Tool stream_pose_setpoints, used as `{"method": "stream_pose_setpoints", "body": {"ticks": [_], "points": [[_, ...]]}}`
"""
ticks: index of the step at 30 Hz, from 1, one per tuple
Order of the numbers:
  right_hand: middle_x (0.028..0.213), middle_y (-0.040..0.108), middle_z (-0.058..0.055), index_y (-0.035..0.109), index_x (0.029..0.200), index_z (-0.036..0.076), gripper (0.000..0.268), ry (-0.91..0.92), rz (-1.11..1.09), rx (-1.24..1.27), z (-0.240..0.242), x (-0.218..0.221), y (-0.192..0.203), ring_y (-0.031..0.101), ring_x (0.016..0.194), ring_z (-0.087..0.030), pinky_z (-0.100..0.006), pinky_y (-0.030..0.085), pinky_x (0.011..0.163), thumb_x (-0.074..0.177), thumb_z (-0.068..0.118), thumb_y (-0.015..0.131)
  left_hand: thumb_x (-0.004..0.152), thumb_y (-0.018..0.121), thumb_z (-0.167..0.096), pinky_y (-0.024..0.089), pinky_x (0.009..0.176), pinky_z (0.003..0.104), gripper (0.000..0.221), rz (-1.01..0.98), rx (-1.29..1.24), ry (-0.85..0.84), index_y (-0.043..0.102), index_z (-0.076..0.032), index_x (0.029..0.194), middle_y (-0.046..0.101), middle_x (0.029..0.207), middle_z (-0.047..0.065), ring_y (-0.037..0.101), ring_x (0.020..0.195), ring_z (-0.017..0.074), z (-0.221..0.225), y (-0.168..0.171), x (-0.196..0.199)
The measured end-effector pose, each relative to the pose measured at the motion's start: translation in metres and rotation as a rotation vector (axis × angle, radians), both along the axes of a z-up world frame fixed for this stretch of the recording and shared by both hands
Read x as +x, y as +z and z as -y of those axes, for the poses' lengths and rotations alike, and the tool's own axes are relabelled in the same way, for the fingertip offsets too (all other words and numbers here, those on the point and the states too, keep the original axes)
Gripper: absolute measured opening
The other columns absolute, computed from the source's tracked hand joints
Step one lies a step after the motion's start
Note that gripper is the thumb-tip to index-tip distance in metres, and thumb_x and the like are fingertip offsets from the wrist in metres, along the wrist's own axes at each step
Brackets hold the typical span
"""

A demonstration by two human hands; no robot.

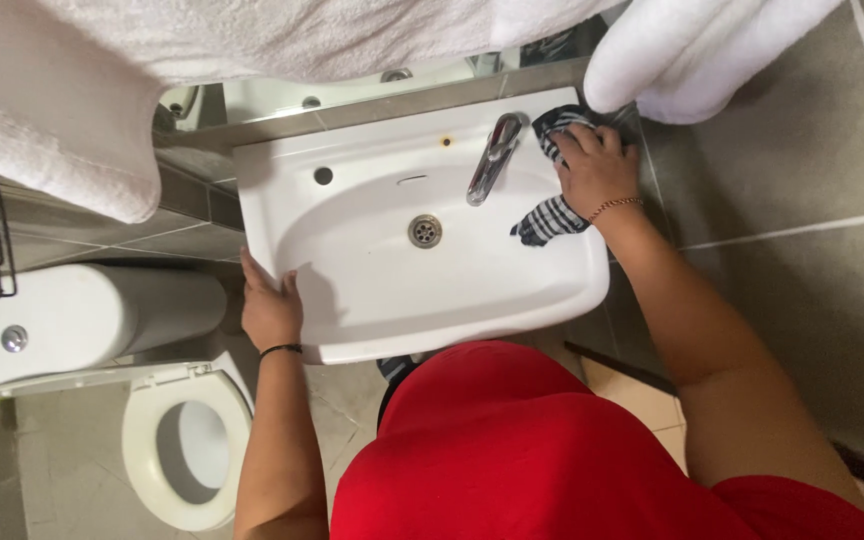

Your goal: Cleaning a bathroom sink with a cloth.

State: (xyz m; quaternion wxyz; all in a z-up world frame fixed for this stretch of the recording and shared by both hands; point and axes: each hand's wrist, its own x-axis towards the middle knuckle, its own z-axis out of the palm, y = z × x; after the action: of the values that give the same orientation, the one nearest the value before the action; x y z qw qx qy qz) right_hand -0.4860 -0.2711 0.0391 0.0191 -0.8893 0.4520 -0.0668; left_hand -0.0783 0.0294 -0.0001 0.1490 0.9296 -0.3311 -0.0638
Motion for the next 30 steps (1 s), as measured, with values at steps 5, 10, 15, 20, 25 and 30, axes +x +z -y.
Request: {"method": "stream_pose_setpoints", "body": {"ticks": [5, 10, 15, 20, 25, 30], "points": [[0.142, 0.058, -0.008, 0.064, 0.139, 0.017, 0.043, -0.156, -0.082, -0.152, -0.032, 0.019, -0.017, 0.051, 0.121, -0.038, -0.063, 0.043, 0.096, 0.098, 0.03, 0.068, 0.095, 0.07, -0.032, 0.057, 0.086, 0.05, 0.091, -0.116, -0.052, -0.061, 0.012, -0.018, 0.164, 0.061, 0.136, 0.029, 0.068, 0.108, 0.0446, -0.011, 0.001, 0.006], [0.14, 0.06, -0.011, 0.063, 0.14, 0.016, 0.046, -0.193, -0.139, -0.196, -0.067, 0.013, -0.022, 0.053, 0.119, -0.039, -0.062, 0.044, 0.097, 0.097, 0.03, 0.068, 0.096, 0.069, -0.03, 0.058, 0.085, 0.05, 0.093, -0.166, -0.06, -0.135, 0.007, -0.015, 0.164, 0.057, 0.139, 0.031, 0.068, 0.108, 0.0446, -0.009, 0.012, 0.014], [0.146, 0.058, -0.01, 0.064, 0.139, 0.02, 0.04, -0.223, -0.27, -0.122, -0.111, 0.013, -0.041, 0.054, 0.126, -0.037, -0.061, 0.04, 0.1, 0.099, 0.025, 0.061, 0.096, 0.067, -0.029, 0.058, 0.085, 0.049, 0.096, -0.222, -0.059, -0.175, 0.0, -0.014, 0.164, 0.056, 0.14, 0.03, 0.068, 0.109, 0.0443, -0.012, 0.008, 0.022], [0.146, 0.058, -0.006, 0.063, 0.138, 0.025, 0.043, -0.272, -0.685, 0.395, -0.158, 0.064, -0.033, 0.052, 0.134, -0.031, -0.058, 0.031, 0.115, 0.098, 0.036, 0.053, 0.096, 0.068, -0.028, 0.059, 0.086, 0.05, 0.101, -0.226, -0.048, -0.219, -0.006, -0.014, 0.164, 0.056, 0.139, 0.03, 0.068, 0.107, 0.0449, -0.013, 0.004, 0.03], [0.143, 0.061, -0.008, 0.063, 0.139, 0.021, 0.058, -0.197, -0.632, 0.762, -0.185, 0.145, -0.03, 0.058, 0.131, -0.028, -0.049, 0.043, 0.11, 0.098, 0.06, 0.052, 0.096, 0.065, -0.025, 0.06, 0.083, 0.049, 0.098, -0.283, -0.019, -0.232, -0.007, -0.021, 0.163, 0.05, 0.144, 0.029, 0.07, 0.104, 0.0424, -0.015, 0.018, 0.031], [0.13, 0.072, -0.01, 0.056, 0.147, 0.03, 0.06, 0.004, -0.447, 0.936, -0.227, 0.218, -0.019, 0.072, 0.118, -0.027, -0.042, 0.056, 0.102, 0.094, 0.059, 0.05, 0.096, 0.064, -0.021, 0.059, 0.084, 0.05, 0.096, -0.243, -0.092, -0.278, -0.003, -0.031, 0.164, 0.05, 0.146, 0.027, 0.07, 0.105, 0.0419, -0.017, 0.011, 0.033]]}}
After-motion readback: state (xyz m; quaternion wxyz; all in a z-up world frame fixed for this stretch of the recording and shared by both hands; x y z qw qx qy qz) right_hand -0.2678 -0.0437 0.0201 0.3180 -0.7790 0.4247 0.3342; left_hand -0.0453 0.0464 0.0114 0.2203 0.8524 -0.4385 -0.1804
